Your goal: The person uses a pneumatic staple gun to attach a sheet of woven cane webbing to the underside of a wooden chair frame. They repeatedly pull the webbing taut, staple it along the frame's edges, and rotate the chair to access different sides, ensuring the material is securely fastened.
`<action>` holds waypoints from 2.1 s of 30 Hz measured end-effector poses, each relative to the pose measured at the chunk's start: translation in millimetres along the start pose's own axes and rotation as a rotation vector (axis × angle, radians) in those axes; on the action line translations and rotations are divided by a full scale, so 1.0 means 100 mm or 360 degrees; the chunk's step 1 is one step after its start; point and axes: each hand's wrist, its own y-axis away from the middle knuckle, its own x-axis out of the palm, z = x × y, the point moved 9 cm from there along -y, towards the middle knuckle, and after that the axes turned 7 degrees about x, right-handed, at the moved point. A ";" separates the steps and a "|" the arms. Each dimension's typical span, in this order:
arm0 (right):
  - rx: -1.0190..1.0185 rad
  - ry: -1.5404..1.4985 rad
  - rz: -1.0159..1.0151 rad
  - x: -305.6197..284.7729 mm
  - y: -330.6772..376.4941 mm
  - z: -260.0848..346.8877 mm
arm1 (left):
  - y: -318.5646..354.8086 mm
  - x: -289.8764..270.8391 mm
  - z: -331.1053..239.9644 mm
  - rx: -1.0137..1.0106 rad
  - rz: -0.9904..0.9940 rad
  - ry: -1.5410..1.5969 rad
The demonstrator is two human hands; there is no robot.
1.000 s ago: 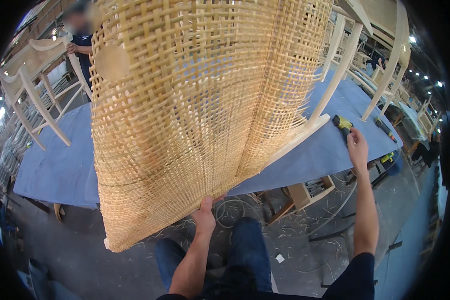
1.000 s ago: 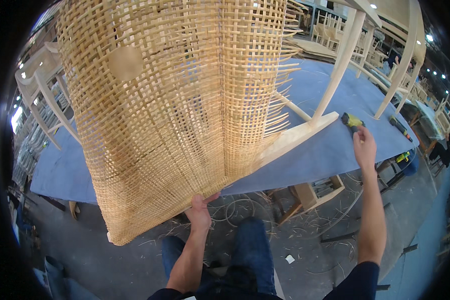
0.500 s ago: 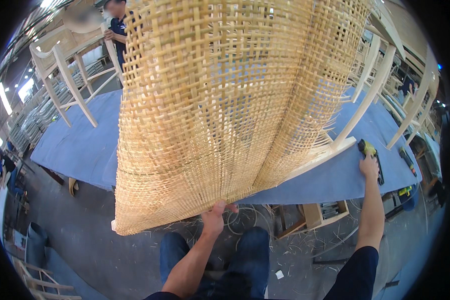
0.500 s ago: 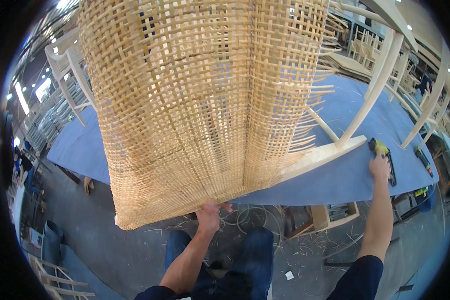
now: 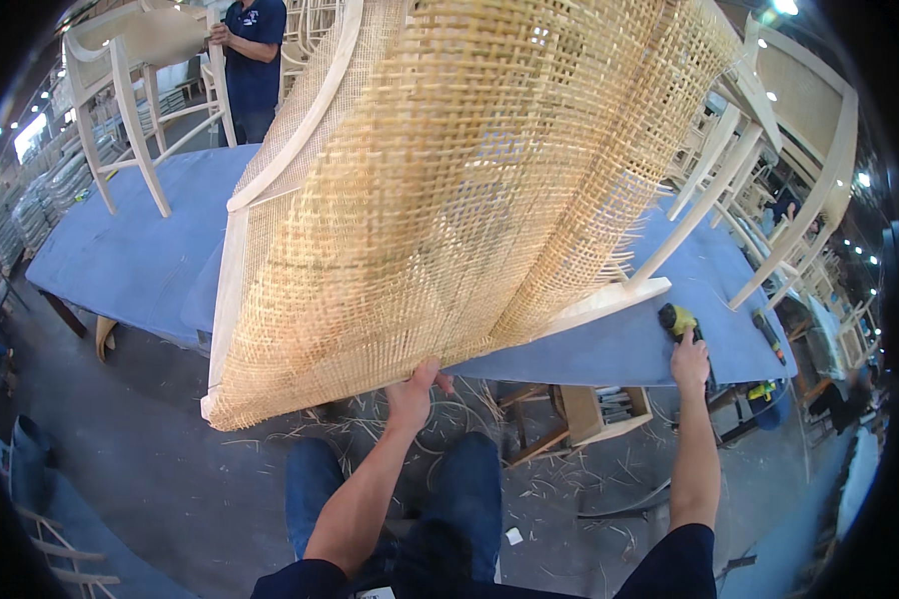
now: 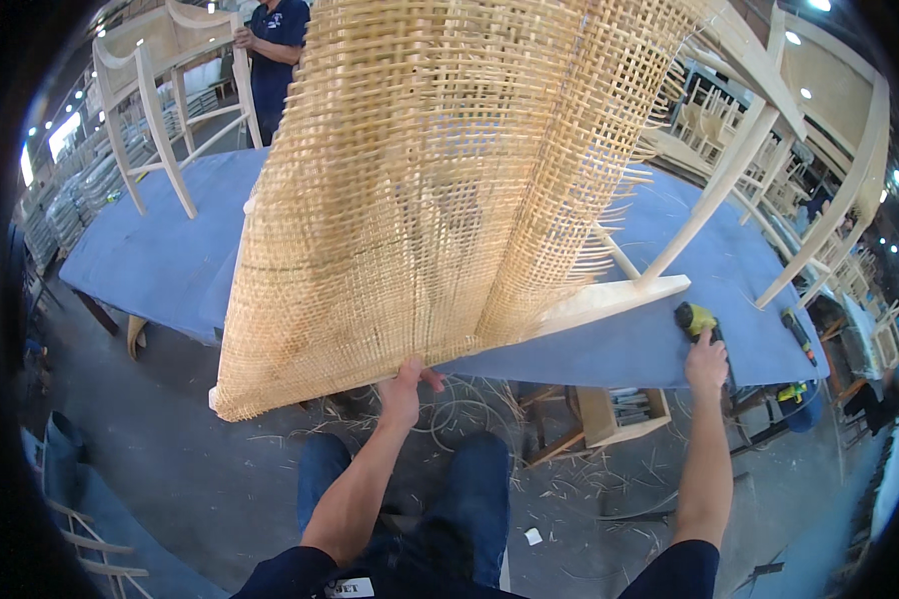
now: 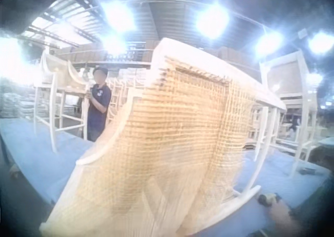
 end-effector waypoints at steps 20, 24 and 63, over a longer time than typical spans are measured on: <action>-0.0233 -0.3052 0.1048 -1.64 3.40 1.81 | 0.00 -0.04 0.01 -0.0048 -0.0123 0.0080; -0.0201 -0.2983 0.1058 -1.72 3.37 2.15 | -0.01 -0.05 0.02 -0.0082 -0.0139 0.0070; -0.0266 -0.2938 0.1104 -2.16 3.26 2.63 | 0.02 -0.06 0.11 -0.0220 -0.0134 -0.0046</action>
